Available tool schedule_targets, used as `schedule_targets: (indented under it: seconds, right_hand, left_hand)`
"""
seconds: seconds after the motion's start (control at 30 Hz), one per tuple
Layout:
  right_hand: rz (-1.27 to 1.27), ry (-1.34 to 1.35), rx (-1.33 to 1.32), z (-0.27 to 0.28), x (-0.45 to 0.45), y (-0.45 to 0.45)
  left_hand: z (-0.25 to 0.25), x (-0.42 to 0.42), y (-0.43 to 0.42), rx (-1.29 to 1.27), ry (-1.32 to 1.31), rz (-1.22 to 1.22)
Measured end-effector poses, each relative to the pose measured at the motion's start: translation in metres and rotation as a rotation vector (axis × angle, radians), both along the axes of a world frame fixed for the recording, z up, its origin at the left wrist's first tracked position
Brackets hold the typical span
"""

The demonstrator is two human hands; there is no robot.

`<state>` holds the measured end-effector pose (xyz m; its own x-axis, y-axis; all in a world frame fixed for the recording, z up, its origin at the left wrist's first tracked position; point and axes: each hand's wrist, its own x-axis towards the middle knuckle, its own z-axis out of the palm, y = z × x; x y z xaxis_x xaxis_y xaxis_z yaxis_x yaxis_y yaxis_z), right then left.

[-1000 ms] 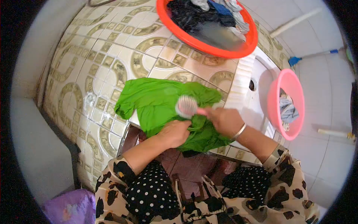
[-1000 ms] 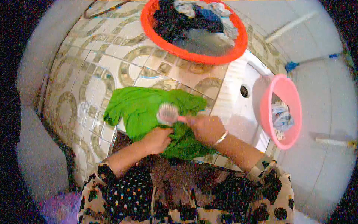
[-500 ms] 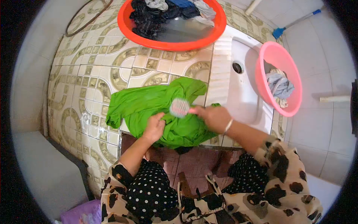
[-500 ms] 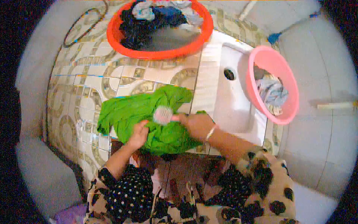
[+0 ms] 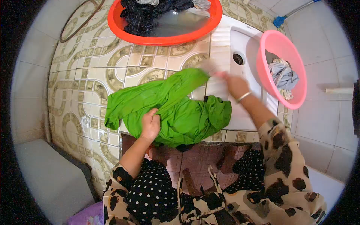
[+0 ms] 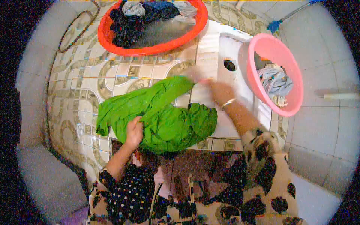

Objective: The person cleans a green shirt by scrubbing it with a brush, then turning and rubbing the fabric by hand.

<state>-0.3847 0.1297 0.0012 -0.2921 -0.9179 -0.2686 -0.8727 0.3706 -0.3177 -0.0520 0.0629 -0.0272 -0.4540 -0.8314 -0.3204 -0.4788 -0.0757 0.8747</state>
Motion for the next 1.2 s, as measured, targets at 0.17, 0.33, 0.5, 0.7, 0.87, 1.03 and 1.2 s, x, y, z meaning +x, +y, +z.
schedule_targets:
  seconds: [0.17,0.33,0.5,0.7,0.87,1.03,1.2]
  right_hand:
    - [0.21,0.256,-0.039,0.032,0.031,0.003]
    - [0.388,0.063,0.133,0.012,0.085,0.023]
    - [-0.074,0.261,0.033,0.004,-0.059,0.018]
    - [0.437,0.214,0.235,0.044,0.098,-0.004]
    - [0.154,0.174,0.028,0.011,0.007,-0.019]
    - [0.268,0.147,0.056,0.045,0.057,-0.013]
    - [0.364,0.086,-0.013,-0.004,0.05,-0.003]
  left_hand:
    - [-0.01,-0.009,-0.001,-0.193,0.064,0.008]
    - [0.011,-0.006,-0.004,-0.091,-0.123,-0.056]
    - [0.002,-0.005,-0.004,-0.172,-0.003,-0.002]
    - [-0.001,-0.013,-0.001,-0.192,0.146,0.031]
    - [0.007,-0.005,0.001,-0.25,-0.075,-0.012]
    - [-0.006,-0.006,-0.001,-0.228,0.029,0.011]
    - [-0.016,0.003,0.0,-0.245,-0.067,0.005]
